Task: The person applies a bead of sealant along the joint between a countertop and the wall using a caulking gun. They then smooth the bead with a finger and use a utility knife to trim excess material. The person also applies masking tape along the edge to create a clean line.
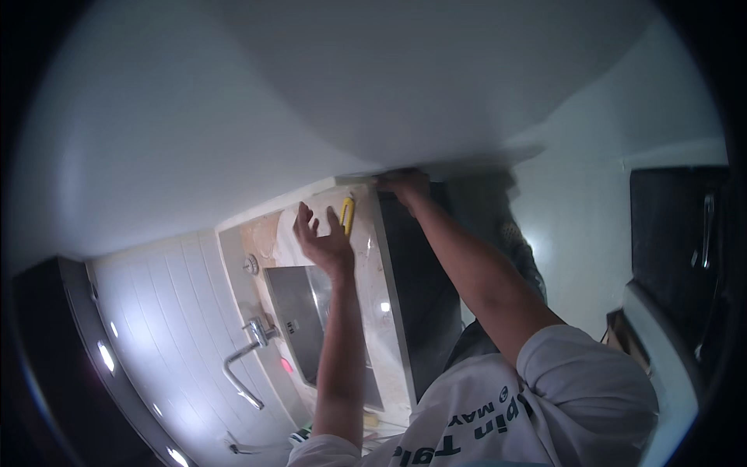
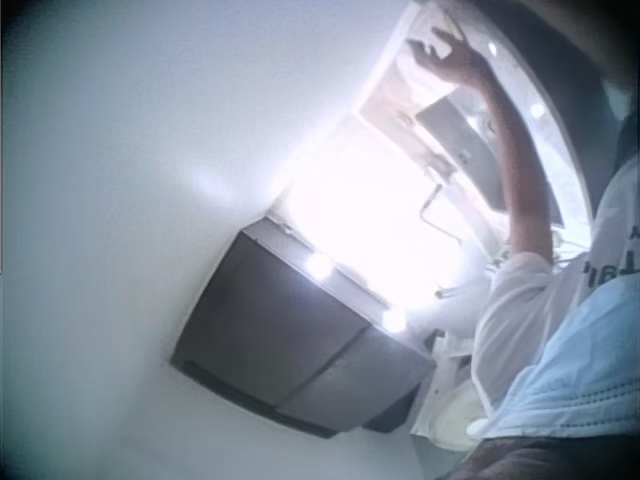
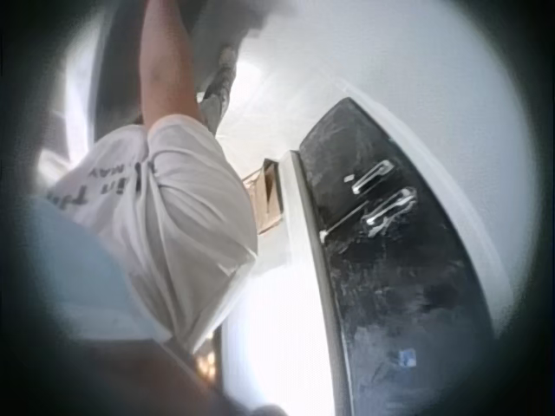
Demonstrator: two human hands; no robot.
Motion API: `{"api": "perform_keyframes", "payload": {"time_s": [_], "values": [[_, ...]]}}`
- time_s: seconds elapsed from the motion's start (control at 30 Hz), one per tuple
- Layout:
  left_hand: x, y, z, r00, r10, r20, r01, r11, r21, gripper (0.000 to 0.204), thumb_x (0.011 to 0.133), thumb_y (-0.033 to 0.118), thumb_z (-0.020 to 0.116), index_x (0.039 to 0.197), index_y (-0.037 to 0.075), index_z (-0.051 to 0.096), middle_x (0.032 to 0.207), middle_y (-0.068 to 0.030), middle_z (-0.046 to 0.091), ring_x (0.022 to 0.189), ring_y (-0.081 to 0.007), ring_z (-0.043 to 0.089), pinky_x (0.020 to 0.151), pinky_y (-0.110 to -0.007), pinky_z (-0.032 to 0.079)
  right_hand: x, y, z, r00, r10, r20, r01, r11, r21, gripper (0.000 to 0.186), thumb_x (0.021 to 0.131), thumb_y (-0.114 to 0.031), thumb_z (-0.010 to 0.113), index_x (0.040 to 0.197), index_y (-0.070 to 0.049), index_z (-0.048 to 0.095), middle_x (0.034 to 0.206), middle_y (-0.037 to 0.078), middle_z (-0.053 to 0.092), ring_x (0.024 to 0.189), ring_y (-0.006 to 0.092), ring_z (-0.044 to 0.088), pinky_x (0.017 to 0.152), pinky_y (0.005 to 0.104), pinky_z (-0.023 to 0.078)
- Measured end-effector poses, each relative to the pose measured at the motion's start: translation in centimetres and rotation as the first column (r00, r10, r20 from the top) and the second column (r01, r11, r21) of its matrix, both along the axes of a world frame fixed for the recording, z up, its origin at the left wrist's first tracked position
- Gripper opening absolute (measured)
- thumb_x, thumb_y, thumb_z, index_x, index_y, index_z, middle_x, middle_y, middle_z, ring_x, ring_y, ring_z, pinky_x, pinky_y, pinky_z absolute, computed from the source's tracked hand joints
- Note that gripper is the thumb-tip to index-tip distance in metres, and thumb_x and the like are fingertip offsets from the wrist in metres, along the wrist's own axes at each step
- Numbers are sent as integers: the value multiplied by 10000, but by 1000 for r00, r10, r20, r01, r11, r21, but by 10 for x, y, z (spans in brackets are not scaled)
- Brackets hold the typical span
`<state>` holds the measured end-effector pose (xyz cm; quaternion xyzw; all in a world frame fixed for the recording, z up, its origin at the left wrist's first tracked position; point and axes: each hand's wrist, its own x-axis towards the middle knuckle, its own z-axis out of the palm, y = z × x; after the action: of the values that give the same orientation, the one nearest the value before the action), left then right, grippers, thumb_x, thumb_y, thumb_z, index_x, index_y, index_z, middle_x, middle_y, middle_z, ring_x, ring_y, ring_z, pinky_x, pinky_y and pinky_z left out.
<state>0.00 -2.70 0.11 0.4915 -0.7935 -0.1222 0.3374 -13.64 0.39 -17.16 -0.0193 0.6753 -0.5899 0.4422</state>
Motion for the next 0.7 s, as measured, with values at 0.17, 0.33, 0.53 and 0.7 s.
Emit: {"api": "perform_keyframes", "payload": {"time_s": [0.17, 0.33, 0.53, 0.7], "values": [[-37, 43, -3, 994, 106, -38, -96, 975, 198, 699, 1026, 165, 598, 1575, -132, 285, 1658, -343, 266, 1556, -448, 273, 1274, -451, 249, 9, 18, 34, 986, 166, 15, -161, 974, -156, 626, 780, -352, 908, 1279, -29, 709, 1221, 80, 748, 1100, 214, 694, 954, 357, 531], [-70, 58, -13, 966, 212, -148, -163, 943, 290, 745, 1023, 155, 569, 1583, -159, 190, 1618, -377, 311, 1540, -453, 298, 1259, -435, 261, 1, 27, 2, 954, 238, 181, -204, 960, -190, 723, 827, -341, 855, 1439, -46, 610, 1456, 136, 622, 1367, 269, 562, 1137, 398, 420], [-88, 36, -6, 813, 343, -470, -76, 864, 498, 688, 946, 86, 538, 1544, -127, 273, 1468, -330, 423, 1378, -413, 403, 1135, -446, 335, -5, 9, -33, 941, 229, 249, -205, 971, -119, 910, 808, -334, 875, 1559, -43, 450, 1591, 137, 475, 1470, 298, 443, 1176, 486, 369], [-96, 23, 67, 625, 584, -518, 136, 571, 809, 613, 935, 89, 550, 1495, -111, 399, 1175, -267, 588, 1108, -368, 591, 989, -474, 446, -32, 20, 4, 906, 211, 367, -247, 967, 54, 1178, 747, -437, 922, 1656, -111, 246, 1690, 143, 307, 1550, 352, 296, 1205, 625, 250]]}}
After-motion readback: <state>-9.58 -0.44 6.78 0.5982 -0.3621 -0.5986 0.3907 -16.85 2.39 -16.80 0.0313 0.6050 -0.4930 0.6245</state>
